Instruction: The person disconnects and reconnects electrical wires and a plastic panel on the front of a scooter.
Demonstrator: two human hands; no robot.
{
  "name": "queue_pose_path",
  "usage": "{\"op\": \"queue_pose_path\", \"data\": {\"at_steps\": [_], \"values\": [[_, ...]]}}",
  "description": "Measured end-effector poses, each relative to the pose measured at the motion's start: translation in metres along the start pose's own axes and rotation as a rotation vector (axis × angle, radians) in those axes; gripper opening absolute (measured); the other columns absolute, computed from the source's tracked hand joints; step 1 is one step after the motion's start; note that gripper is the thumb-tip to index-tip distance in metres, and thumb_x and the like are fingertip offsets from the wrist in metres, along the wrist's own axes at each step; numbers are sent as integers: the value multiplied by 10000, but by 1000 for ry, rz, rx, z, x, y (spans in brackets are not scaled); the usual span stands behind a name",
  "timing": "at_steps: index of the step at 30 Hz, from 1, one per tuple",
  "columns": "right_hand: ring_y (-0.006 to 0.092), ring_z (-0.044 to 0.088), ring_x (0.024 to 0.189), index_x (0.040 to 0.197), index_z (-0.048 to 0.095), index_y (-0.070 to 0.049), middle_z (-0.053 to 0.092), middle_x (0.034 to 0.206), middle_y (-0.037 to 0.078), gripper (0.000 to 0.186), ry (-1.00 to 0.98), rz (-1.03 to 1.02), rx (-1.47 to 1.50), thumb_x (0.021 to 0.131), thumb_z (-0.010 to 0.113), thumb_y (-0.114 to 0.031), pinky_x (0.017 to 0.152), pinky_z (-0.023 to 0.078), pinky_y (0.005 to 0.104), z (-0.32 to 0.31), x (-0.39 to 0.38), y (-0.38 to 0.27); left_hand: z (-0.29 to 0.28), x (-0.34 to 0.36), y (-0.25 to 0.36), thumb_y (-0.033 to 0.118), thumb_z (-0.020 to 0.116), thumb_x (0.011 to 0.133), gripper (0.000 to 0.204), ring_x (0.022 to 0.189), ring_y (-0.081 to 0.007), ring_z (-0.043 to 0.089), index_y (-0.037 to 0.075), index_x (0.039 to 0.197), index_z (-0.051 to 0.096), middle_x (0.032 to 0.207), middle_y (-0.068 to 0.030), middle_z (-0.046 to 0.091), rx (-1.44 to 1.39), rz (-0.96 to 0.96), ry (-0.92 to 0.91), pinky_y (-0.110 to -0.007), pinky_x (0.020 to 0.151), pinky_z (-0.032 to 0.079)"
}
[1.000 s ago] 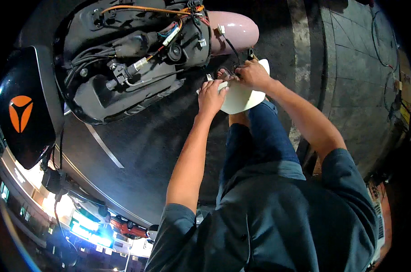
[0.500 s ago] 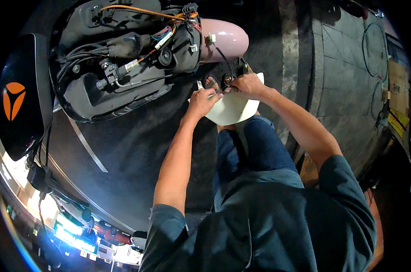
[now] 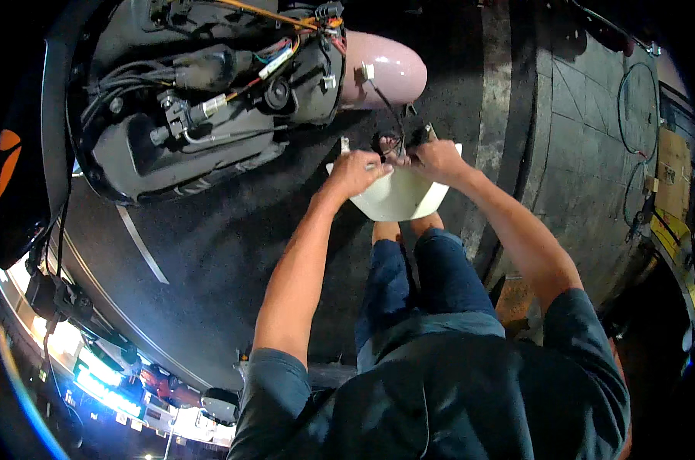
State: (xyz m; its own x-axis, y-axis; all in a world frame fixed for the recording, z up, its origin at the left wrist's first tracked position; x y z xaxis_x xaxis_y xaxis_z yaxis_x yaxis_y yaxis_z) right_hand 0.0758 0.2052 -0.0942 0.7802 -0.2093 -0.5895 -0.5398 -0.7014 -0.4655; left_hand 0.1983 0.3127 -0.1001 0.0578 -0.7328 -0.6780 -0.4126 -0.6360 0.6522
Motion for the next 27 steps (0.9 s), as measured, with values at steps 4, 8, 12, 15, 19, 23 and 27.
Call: {"op": "queue_pose_path", "data": {"at_steps": [4,8,12,15,19,23,27], "values": [[377,683,918,1059,711,-85,710,929,196,591,-148,30,253,940,484,-618,810,522,471,29,12,23,15,0,4,458,684,856,393,909,-411,651,68,888,725,898,-229,686,62,1,-19,-490,814,497],[407,624,1094,1299,599,-107,678,1125,218,679,-91,37,603,940,458,-665,932,488,465,25,63,45,23,-9,5,395,675,878,351,911,-397,645,49,904,723,881,-213,687,91,39,21,-490,843,473],[391,635,1090,1276,604,-82,663,1154,239,630,13,-92,281,941,503,-606,920,503,473,13,101,29,32,-16,0,349,682,874,317,902,-377,635,36,915,715,868,-193,684,132,137,78,-478,846,466],[371,655,1063,1300,594,-106,672,1151,217,579,-301,97,-20,939,527,-554,893,518,485,41,99,34,40,-21,-5,329,700,859,283,906,-349,622,47,880,711,875,-171,672,123,136,88,-438,877,440],[347,693,947,1180,655,-91,719,1003,136,557,-560,61,-92,893,561,-559,795,557,449,141,56,109,43,-33,-4,332,706,855,275,911,-324,610,57,863,704,884,-148,663,73,109,46,-421,860,433],[254,685,948,1062,703,-73,713,1020,117,452,-684,382,217,920,605,-490,773,551,380,131,32,125,30,-42,-3,370,709,855,295,899,-329,605,75,865,719,869,-146,667,87,70,54,-424,834,442],[211,680,922,1026,718,-44,715,972,111,508,-228,452,749,959,558,-521,789,530,353,119,72,144,3,-22,-36,376,698,875,365,746,-316,615,13,836,681,789,-190,634,18,52,109,-419,694,459]]}}
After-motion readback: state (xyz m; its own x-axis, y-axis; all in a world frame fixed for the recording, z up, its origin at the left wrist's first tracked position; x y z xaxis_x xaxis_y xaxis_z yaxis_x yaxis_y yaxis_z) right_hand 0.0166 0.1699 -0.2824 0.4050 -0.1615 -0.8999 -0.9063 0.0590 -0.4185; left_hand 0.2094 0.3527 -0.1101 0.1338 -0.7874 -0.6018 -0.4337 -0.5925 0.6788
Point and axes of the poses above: each hand's wrist, its own x-axis towards the middle knuckle, its own z-axis out of the palm, y = z × x, the point moved 8 cm from there along x, towards the middle knuckle
